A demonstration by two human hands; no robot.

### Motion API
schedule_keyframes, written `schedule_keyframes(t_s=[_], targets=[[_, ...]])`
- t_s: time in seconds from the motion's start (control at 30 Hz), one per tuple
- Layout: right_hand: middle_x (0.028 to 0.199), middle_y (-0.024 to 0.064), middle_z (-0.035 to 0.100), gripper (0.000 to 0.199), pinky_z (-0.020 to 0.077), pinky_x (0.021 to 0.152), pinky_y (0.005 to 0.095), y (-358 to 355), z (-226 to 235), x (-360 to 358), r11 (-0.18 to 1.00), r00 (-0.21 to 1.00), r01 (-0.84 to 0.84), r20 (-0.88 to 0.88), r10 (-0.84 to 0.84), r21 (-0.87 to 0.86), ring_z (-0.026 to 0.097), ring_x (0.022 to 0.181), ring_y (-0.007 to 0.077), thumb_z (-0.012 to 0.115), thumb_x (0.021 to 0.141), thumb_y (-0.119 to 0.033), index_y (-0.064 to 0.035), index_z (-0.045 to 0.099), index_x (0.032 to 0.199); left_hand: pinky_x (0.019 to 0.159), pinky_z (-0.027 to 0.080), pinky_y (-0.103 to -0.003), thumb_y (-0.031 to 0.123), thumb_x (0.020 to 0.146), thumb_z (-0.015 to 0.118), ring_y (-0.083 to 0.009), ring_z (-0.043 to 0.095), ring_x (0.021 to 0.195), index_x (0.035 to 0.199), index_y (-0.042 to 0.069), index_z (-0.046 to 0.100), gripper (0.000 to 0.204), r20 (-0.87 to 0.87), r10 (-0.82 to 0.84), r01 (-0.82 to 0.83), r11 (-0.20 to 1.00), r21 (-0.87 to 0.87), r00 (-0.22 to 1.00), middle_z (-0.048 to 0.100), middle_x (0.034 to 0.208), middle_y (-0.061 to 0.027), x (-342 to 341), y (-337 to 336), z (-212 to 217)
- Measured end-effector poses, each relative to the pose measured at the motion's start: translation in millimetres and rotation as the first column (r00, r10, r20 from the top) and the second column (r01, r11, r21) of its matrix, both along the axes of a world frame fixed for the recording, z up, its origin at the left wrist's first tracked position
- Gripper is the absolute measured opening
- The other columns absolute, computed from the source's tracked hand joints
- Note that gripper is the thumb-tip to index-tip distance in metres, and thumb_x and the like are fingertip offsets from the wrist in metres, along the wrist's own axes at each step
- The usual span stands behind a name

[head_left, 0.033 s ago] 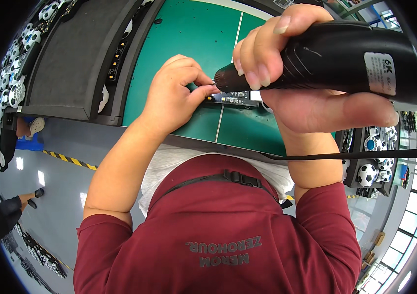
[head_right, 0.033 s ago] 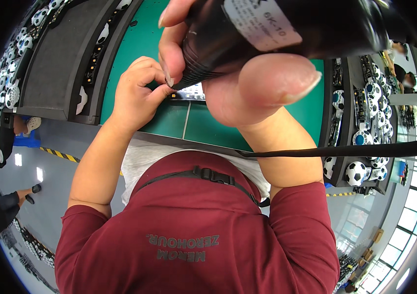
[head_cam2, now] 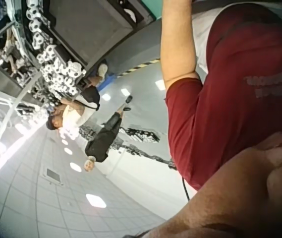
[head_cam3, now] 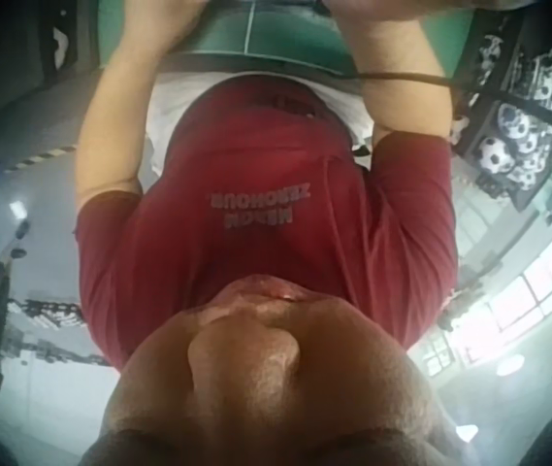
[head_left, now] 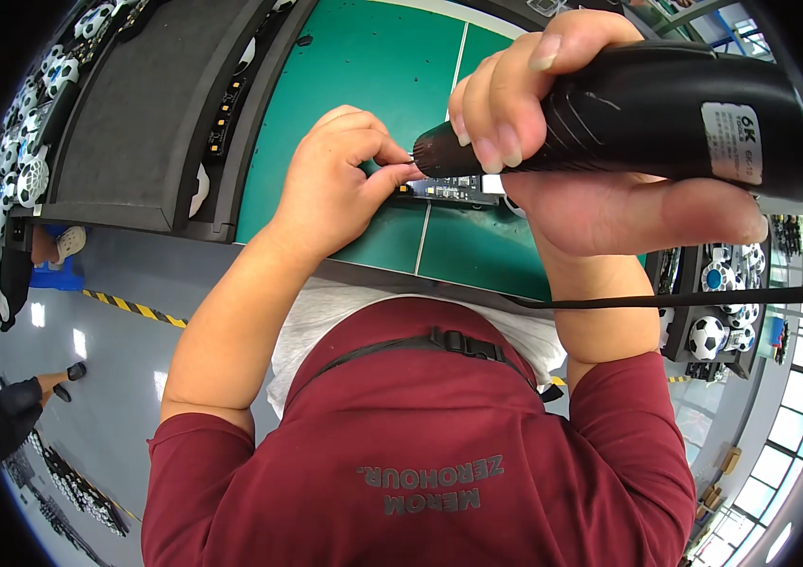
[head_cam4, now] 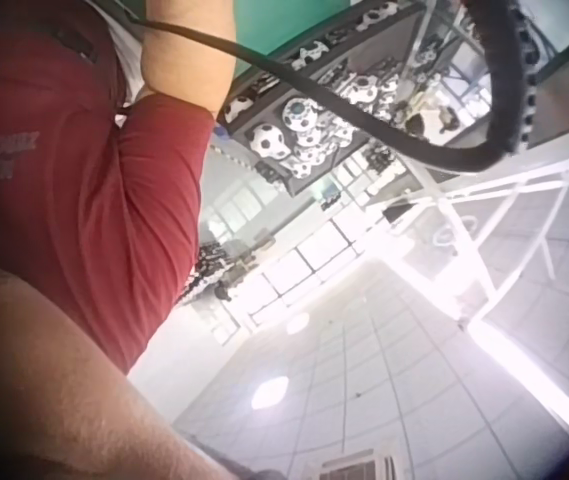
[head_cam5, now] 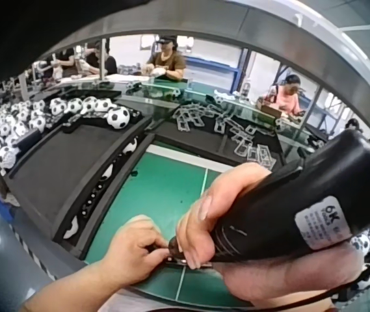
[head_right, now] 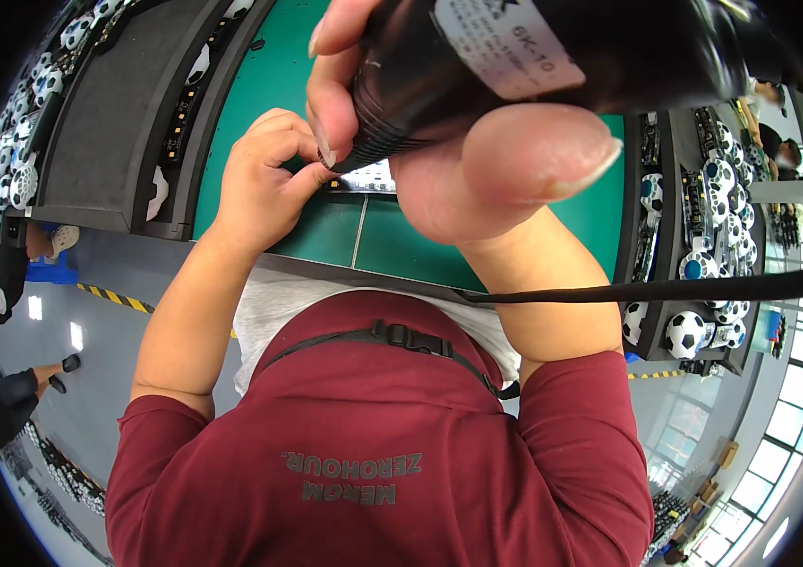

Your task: The recorder is assembling small spherical electronic devices using an electric screwdriver at a manual assembly station.

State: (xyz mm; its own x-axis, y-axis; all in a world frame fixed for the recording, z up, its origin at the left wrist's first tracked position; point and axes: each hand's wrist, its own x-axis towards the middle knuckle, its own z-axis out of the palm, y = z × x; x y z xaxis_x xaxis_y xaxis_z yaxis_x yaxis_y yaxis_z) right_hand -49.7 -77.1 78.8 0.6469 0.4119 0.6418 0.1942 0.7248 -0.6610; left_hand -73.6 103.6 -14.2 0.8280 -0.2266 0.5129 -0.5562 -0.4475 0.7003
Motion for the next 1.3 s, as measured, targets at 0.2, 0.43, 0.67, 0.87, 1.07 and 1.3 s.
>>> schedule_keyframes(t_s=[0.2, 0.43, 0.67, 0.87, 1.07, 1.3], targets=[[0.074, 0.0131, 0.064, 0.090, 0.0482, 0.071, 0.0364, 2, -3, 3, 1.000, 1.000, -0.023, -0.010, 0.023, 0.016, 0.062, 0.070, 0.0243, 0.068, 0.076, -0.080, 0.0025, 0.058, 0.112, 0.081, 0.047, -0.032, 0.010, 0.072, 0.085, -0.0210, 0.056, 0.085, 0.090, 0.006, 0.074, 0.021, 0.024, -0.016, 0.016, 1.000, 0.008, 1.000, 0.064, 0.085, -0.0025, 1, 0, 0], [0.071, 0.0108, 0.063, 0.108, 0.0486, 0.059, 0.0279, 14, 3, 6, 0.897, 0.964, 0.253, 0.013, -0.266, -0.364, 0.059, 0.060, 0.0173, 0.058, 0.070, -0.096, 0.0029, 0.059, 0.112, 0.091, 0.046, -0.035, 0.017, 0.069, 0.089, -0.0239, 0.057, 0.095, 0.105, 0.006, 0.072, 0.042, -0.044, -0.003, 0.011, 0.983, 0.184, 0.999, 0.065, 0.096, -0.0037, -8, 10, 0], [0.069, 0.0093, 0.062, 0.112, 0.0464, 0.053, 0.0233, 27, -4, 10, 0.901, 0.953, 0.276, -0.025, -0.301, -0.334, 0.057, 0.055, 0.0138, 0.051, 0.066, -0.101, 0.0022, 0.060, 0.110, 0.094, 0.045, -0.035, 0.019, 0.068, 0.090, -0.0250, 0.057, 0.097, 0.103, 0.005, 0.071, 0.042, -0.141, -0.033, 0.065, 0.971, 0.228, 0.989, 0.065, 0.096, -0.0038, -6, 12, 1], [0.068, 0.0090, 0.061, 0.107, 0.0442, 0.053, 0.0240, 32, -5, 19, 0.898, 0.962, 0.247, -0.020, -0.273, -0.363, 0.055, 0.054, 0.0146, 0.055, 0.069, -0.098, 0.0007, 0.061, 0.108, 0.093, 0.045, -0.035, 0.018, 0.068, 0.090, -0.0256, 0.058, 0.096, 0.100, 0.005, 0.070, 0.041, -0.147, -0.027, 0.062, 0.970, 0.237, 0.989, 0.066, 0.094, -0.0042, -6, 13, 3], [0.066, 0.0088, 0.060, 0.101, 0.0416, 0.051, 0.0252, 38, -12, 40, 0.901, 0.968, 0.228, -0.018, -0.252, -0.368, 0.052, 0.053, 0.0153, 0.056, 0.072, -0.096, -0.0008, 0.061, 0.106, 0.093, 0.045, -0.036, 0.017, 0.067, 0.091, -0.0257, 0.059, 0.095, 0.098, 0.005, 0.069, 0.040, -0.154, -0.030, 0.062, 0.976, 0.207, 0.988, 0.066, 0.093, -0.0046, -4, 12, 2], [0.064, 0.0079, 0.059, 0.095, 0.0428, 0.054, 0.0260, 36, -14, 42, 0.962, 0.989, 0.081, -0.096, -0.110, -0.261, 0.053, 0.052, 0.0163, 0.053, 0.078, -0.093, -0.0017, 0.061, 0.105, 0.095, 0.045, -0.036, 0.019, 0.067, 0.090, -0.0257, 0.060, 0.096, 0.099, 0.005, 0.071, 0.040, -0.208, 0.000, 0.049, 0.971, 0.232, 0.978, 0.067, 0.094, -0.0048, -3, 14, 2]])
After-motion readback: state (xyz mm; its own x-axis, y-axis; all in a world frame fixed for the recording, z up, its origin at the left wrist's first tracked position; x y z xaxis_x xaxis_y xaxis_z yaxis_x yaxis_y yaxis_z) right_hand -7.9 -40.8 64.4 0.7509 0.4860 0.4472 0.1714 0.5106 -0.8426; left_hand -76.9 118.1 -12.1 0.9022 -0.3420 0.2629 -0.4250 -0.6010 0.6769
